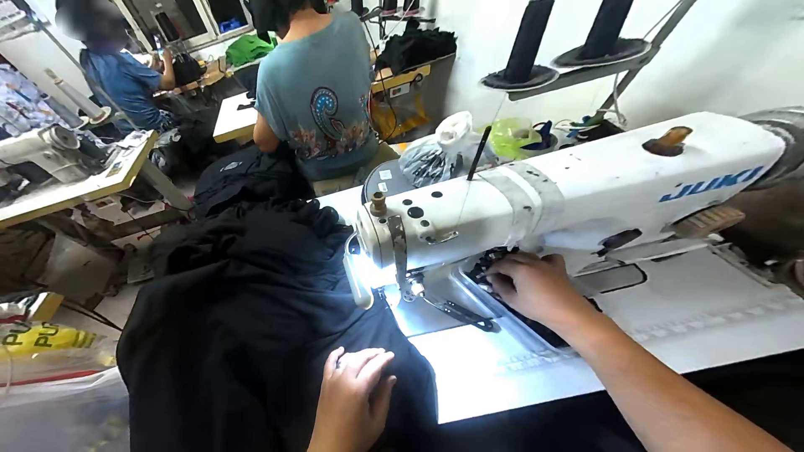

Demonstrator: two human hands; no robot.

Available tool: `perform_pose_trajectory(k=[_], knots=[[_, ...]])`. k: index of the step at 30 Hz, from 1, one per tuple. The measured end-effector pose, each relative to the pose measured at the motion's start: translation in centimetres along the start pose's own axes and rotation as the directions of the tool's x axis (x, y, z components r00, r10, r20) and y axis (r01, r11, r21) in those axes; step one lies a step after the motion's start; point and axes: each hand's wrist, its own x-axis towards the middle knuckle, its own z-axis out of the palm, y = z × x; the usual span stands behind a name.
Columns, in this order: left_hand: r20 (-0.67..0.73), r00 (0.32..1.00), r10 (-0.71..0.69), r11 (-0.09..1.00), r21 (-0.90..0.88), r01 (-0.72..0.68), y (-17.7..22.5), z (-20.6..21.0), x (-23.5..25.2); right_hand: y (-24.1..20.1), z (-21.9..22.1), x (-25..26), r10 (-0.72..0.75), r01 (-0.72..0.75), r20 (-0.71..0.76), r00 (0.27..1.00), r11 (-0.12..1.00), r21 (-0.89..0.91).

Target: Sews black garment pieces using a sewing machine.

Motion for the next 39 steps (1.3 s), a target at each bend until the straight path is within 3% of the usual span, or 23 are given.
perform_pose_trajectory(k=[3,6,8,10,12,14,16,18,23,26,28,32,36,39], knots=[[-0.047,0.999,-0.019,0.995,-0.099,0.014,0.1,0.1,-0.1,0.2,-0.8,-0.3,0.063,-0.054,-0.056,0.996,0.988,0.145],[-0.093,0.991,-0.094,0.904,-0.425,0.046,1.4,0.5,0.6,-0.3,-2.1,-1.6,0.111,-0.051,-0.16,0.981,0.939,0.34],[-0.054,0.976,-0.213,0.706,-0.698,0.116,3.5,0.9,1.6,-2.2,-3.1,-3.2,0.226,-0.102,-0.142,0.964,0.803,0.587],[0.111,0.934,-0.339,0.393,-0.885,0.248,5.7,1.6,2.6,-5.0,-3.1,-5.1,0.306,-0.116,-0.062,0.95,0.531,0.84],[0.287,0.878,-0.382,0.078,-0.937,0.34,7.3,2.7,3.2,-7.6,-1.7,-7.2,0.293,-0.096,0.01,0.956,0.281,0.955],[0.39,0.831,-0.397,-0.161,-0.921,0.355,8.2,3.4,3.5,-9.9,0.3,-9.0,0.27,-0.074,0.024,0.963,0.177,0.981],[0.408,0.789,-0.459,-0.273,-0.91,0.312,8.9,3.6,3.5,-11.5,2.0,-10.3,0.264,-0.04,-0.007,0.964,0.175,0.984],[0.386,0.763,-0.518,-0.219,-0.923,0.318,8.8,3.5,3.2,-12.1,3.2,-11.0,0.238,-0.002,-0.063,0.969,0.267,0.964],[0.234,0.87,-0.434,0.346,-0.848,0.4,6.6,2.1,1.7,-10.8,1.9,-9.8,-0.084,0.093,-0.052,0.995,0.625,0.775],[0.23,0.895,-0.382,0.47,-0.786,0.402,6.1,1.3,1.1,-10.5,0.3,-8.4,-0.265,0.25,-0.071,0.962,0.741,0.623],[0.23,0.905,-0.358,0.474,-0.79,0.388,6.0,0.9,1.0,-10.7,-0.3,-8.0,-0.28,0.243,-0.035,0.959,0.755,0.609],[0.203,0.919,-0.339,0.473,-0.807,0.353,6.1,0.5,0.8,-11.2,-0.5,-8.1,-0.144,0.001,0.119,0.982,0.643,0.766],[0.108,0.94,-0.323,0.505,-0.82,0.268,5.7,0.6,0.5,-11.8,0.1,-8.8,-0.054,-0.331,0.363,0.93,0.303,0.894],[0.064,0.933,-0.355,0.506,-0.826,0.249,5.5,1.0,0.4,-12.4,1.0,-9.4,-0.043,-0.452,0.461,0.886,0.143,0.881]])
